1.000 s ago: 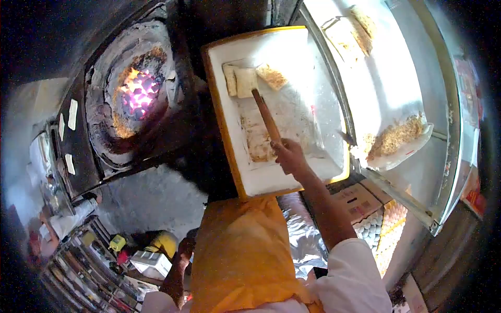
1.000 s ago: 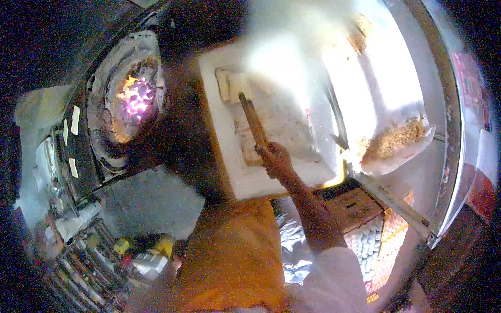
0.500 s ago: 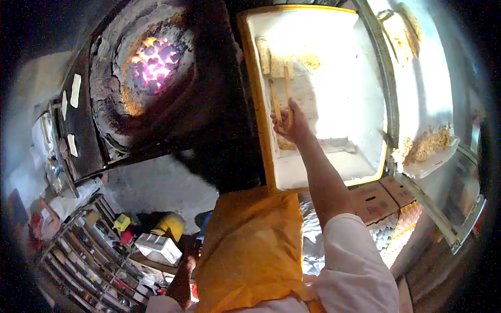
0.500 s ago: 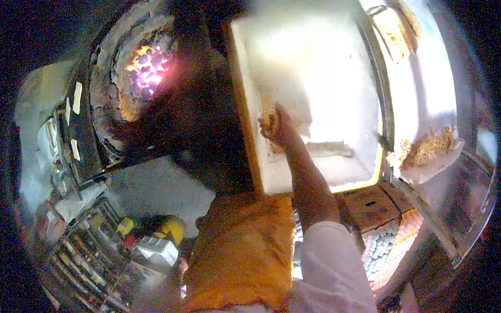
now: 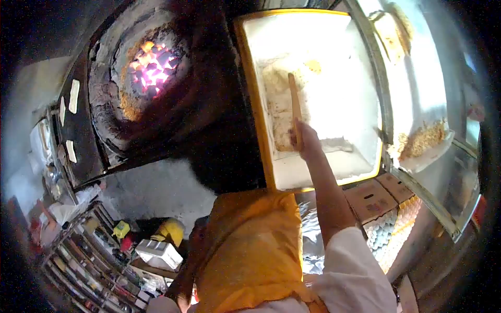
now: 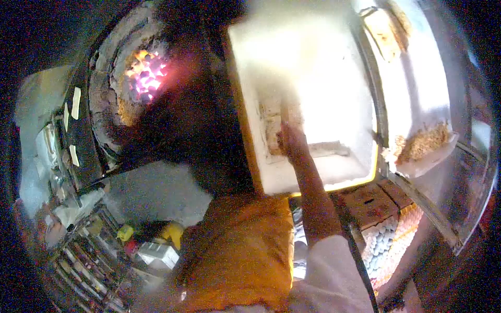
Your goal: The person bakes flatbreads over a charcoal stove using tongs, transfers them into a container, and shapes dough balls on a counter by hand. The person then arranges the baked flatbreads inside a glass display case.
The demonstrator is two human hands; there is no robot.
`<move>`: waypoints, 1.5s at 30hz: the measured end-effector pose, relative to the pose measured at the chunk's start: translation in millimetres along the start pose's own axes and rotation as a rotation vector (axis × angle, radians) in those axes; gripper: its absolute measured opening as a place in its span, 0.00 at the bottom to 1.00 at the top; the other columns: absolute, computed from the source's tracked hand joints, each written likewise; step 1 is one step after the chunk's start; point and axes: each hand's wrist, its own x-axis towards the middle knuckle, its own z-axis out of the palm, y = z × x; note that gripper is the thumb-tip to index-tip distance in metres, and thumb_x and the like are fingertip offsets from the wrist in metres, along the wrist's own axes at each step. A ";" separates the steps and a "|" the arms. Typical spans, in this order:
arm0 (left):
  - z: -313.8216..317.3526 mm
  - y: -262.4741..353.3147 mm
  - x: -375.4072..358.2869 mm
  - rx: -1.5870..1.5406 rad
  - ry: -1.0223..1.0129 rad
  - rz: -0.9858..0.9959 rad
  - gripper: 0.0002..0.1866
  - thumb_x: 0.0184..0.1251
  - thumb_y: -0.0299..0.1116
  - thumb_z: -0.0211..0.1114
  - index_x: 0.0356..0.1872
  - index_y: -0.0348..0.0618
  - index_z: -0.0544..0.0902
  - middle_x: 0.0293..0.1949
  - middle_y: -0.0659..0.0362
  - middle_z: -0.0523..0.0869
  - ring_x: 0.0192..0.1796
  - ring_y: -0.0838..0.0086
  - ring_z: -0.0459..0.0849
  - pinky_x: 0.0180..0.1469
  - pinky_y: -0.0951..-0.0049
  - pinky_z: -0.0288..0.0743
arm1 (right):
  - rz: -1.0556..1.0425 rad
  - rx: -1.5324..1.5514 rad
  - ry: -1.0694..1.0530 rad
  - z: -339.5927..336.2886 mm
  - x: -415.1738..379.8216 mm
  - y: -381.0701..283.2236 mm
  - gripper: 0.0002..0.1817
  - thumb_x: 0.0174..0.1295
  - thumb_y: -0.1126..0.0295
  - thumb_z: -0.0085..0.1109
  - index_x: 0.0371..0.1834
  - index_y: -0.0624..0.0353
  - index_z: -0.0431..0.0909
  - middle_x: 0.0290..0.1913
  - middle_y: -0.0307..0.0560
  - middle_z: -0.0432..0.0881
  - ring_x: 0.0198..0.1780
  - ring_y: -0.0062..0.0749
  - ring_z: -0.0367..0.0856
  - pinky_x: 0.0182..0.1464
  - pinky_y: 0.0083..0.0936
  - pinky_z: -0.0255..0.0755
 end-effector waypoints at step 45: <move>20.2 616.1 293.5 -1.484 -0.851 0.253 0.26 0.66 0.35 0.63 0.64 0.36 0.71 0.61 0.51 0.78 0.63 0.59 0.78 0.68 0.55 0.71 | -0.991 -1.949 1.101 -140.3 -113.4 -285.1 0.36 0.63 0.51 0.63 0.70 0.58 0.65 0.53 0.53 0.78 0.53 0.48 0.81 0.53 0.44 0.76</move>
